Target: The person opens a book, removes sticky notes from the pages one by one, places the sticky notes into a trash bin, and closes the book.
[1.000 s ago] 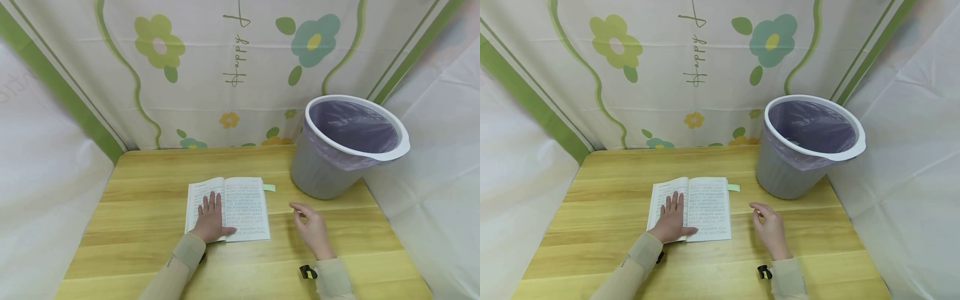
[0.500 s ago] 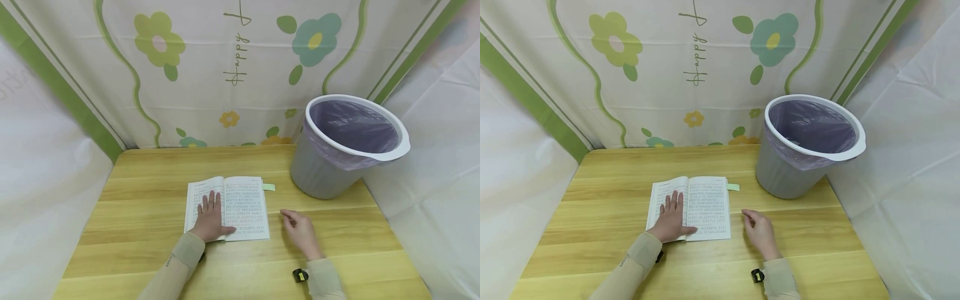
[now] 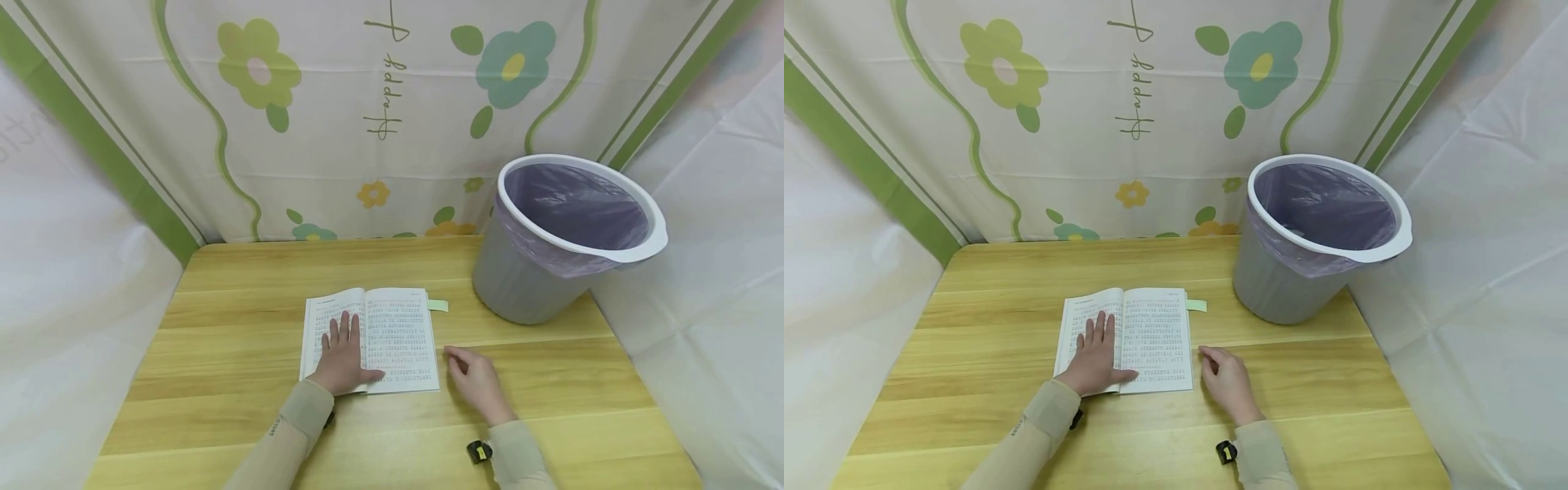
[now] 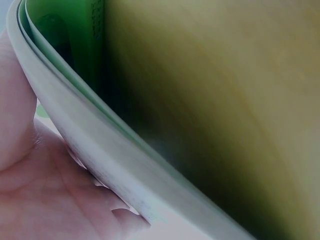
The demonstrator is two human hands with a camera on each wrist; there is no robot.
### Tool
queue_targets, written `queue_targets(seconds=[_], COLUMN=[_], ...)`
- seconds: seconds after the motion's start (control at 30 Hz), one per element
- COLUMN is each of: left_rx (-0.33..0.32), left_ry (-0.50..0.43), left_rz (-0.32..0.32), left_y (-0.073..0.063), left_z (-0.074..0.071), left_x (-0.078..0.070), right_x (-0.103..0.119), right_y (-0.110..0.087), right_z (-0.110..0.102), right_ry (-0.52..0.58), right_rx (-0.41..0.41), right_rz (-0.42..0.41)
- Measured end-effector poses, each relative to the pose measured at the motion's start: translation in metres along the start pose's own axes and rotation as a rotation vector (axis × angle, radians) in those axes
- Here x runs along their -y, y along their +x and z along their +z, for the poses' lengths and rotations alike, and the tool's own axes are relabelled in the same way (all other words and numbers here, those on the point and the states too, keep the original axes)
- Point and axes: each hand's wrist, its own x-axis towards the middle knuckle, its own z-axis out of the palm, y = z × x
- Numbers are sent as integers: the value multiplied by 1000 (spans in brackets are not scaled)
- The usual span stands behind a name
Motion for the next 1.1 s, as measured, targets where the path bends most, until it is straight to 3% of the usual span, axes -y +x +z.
queue_targets(seconds=[0.27,0.5,0.73,1.1], left_rx=[0,0,0,14], left_ry=[3,-2,7,-13], left_rz=[-7,-5,-3,-8], left_y=[0,0,-1,-3], left_z=[1,1,1,-2], left_x=[1,2,3,5], right_x=[4,8,10,9], right_y=[3,10,24,42], right_z=[6,9,11,13], right_ry=[0,11,-12,2], right_rx=[5,46,56,92], right_rz=[9,74,36,60])
